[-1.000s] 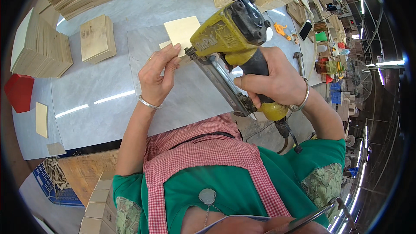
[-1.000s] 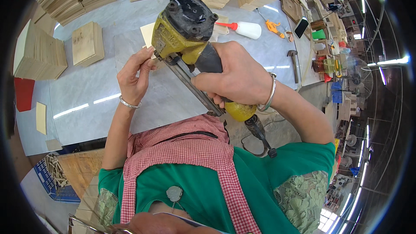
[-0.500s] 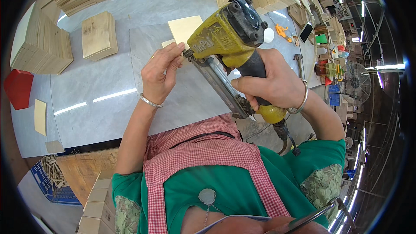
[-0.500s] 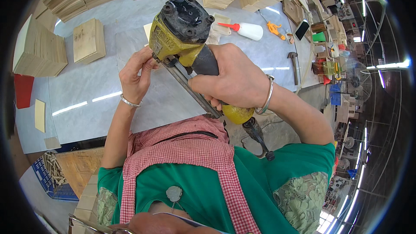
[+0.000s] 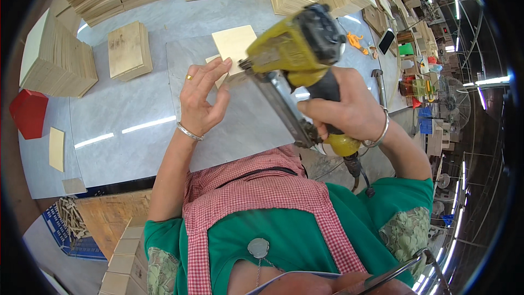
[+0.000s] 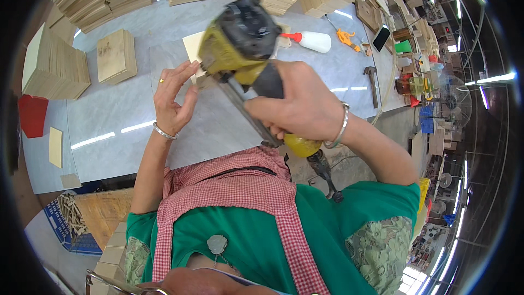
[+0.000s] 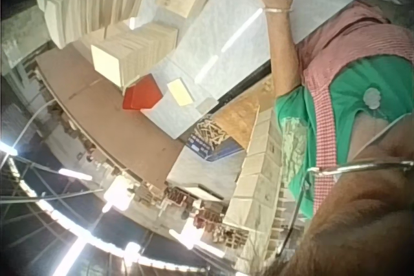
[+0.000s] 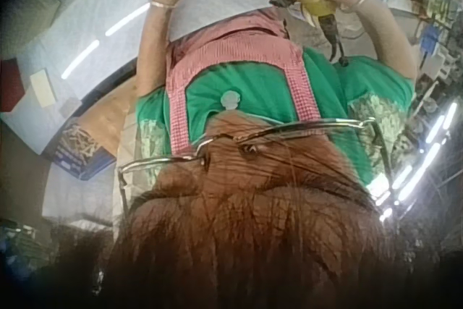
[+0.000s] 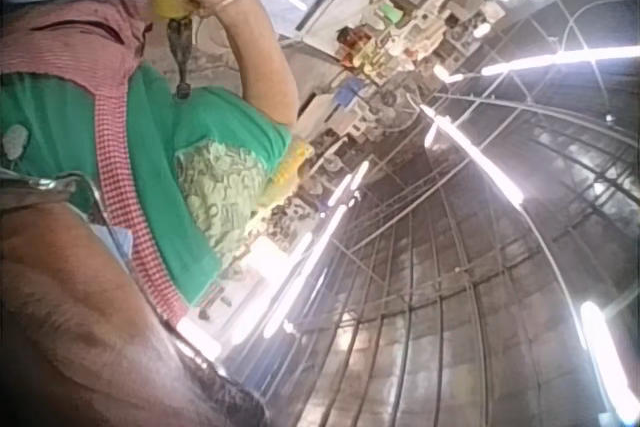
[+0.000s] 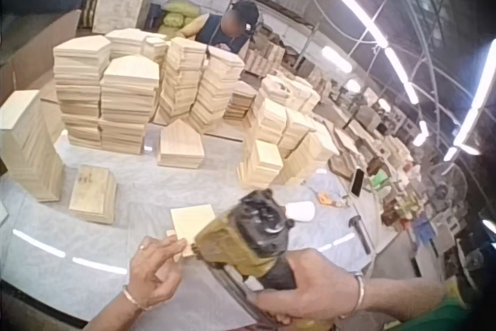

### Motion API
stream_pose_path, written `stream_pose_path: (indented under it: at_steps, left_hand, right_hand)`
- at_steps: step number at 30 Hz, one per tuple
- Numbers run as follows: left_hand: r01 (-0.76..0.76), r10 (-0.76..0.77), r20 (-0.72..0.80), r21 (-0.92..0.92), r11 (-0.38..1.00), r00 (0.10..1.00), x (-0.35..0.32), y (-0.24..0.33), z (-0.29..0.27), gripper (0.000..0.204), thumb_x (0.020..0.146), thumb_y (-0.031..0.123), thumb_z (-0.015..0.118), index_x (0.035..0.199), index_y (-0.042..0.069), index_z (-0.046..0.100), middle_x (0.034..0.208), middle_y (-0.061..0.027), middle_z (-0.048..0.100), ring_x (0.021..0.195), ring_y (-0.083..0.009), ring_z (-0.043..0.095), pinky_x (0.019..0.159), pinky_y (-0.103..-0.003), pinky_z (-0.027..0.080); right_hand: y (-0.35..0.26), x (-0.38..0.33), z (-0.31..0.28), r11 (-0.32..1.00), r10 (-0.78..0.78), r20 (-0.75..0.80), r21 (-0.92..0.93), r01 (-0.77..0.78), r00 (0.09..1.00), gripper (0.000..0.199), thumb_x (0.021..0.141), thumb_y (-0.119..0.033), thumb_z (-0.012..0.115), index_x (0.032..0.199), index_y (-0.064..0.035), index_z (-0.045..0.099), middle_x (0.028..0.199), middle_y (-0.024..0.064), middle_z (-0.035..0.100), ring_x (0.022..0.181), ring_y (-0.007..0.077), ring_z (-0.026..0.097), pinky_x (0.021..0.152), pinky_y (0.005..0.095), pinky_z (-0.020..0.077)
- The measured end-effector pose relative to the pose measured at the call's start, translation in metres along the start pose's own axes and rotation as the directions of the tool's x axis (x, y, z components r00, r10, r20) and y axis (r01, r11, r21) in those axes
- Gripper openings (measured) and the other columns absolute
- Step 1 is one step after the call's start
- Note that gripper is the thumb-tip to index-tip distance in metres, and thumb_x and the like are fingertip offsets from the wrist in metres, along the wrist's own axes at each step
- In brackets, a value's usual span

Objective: Assembling and nailing together wooden components to create birdhouses.

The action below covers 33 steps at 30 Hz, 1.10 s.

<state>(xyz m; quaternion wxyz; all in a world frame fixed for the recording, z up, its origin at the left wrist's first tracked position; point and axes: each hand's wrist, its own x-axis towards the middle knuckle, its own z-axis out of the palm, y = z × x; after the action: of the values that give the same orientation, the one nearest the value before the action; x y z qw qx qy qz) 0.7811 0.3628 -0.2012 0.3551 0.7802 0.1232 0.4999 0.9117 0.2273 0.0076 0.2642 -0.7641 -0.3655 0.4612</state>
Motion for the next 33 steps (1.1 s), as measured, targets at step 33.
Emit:
stream_pose_path:
  at_steps: [33]
  left_hand:
    - [0.575,-0.571,0.106,-0.010,0.818,0.814,-0.040,-0.005,0.017,0.016,0.092,0.007,0.056,0.103,-0.005,0.056,0.097,-0.0081,0.060,0.094,-0.0145,0.054,0.085,-0.026,0.041]
  right_hand:
    - [0.289,0.069,-0.124,0.689,-0.350,-0.766,-0.601,-0.406,0.539,0.046,0.081,-0.040,0.063,0.110,-0.0045,0.056,0.093,0.0105,0.064,0.080,0.0307,0.063,0.069,0.0413,0.0520]
